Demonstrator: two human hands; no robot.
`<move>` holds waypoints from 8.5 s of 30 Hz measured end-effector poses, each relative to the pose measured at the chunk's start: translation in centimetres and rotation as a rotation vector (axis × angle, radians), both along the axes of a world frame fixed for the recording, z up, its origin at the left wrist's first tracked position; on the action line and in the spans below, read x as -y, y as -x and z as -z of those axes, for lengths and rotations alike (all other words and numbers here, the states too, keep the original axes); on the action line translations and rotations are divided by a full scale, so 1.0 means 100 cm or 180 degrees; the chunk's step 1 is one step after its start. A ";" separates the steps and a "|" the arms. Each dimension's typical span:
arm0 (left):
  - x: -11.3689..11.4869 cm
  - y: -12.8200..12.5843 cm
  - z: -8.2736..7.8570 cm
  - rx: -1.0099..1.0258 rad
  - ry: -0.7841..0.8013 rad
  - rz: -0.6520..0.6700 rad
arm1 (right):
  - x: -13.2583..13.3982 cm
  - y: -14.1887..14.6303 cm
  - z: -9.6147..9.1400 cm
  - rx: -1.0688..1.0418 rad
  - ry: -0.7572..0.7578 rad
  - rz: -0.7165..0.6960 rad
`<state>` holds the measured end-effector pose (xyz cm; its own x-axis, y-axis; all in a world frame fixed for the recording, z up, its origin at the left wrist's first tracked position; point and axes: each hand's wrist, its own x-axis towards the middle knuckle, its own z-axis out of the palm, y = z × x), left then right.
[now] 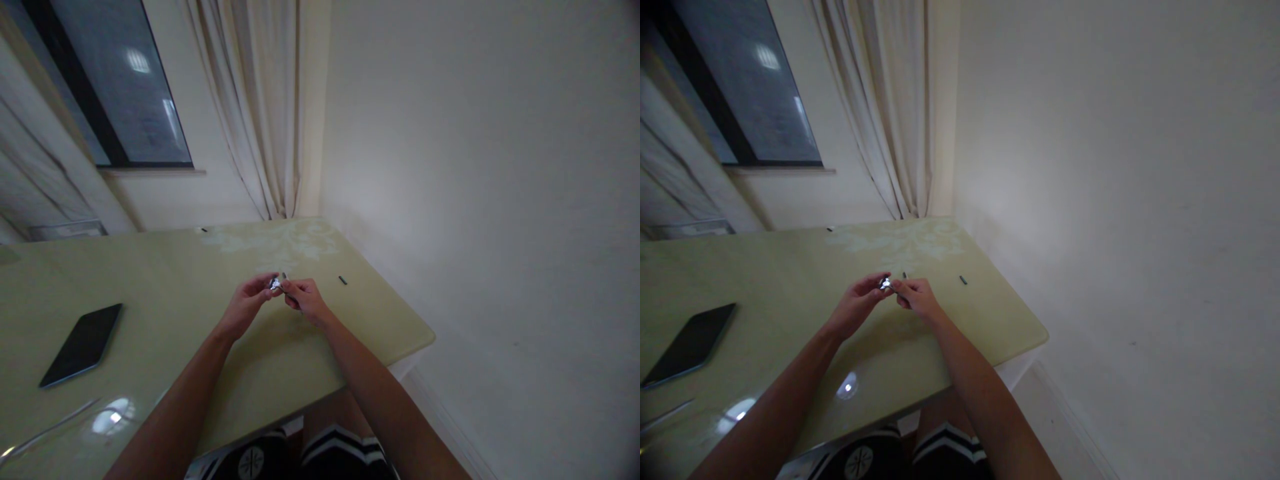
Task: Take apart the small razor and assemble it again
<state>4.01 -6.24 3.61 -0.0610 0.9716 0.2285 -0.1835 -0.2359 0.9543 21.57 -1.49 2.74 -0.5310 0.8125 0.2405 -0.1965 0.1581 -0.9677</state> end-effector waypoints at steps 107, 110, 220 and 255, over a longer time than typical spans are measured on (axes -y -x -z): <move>-0.099 -0.173 0.022 -0.4009 -0.0144 -0.0350 | -0.070 -0.118 0.017 -0.0842 0.0187 0.2727; -0.096 -0.159 0.023 -0.3899 -0.0212 -0.0242 | -0.069 -0.118 0.018 -0.0784 0.0101 0.2685; -0.003 -0.005 0.009 -0.1844 -0.0673 -0.0632 | -0.008 0.010 0.006 -0.0211 0.0960 0.0514; -0.004 0.013 -0.002 -0.1634 -0.0465 -0.1004 | -0.009 -0.012 0.001 0.0977 -0.1230 0.0614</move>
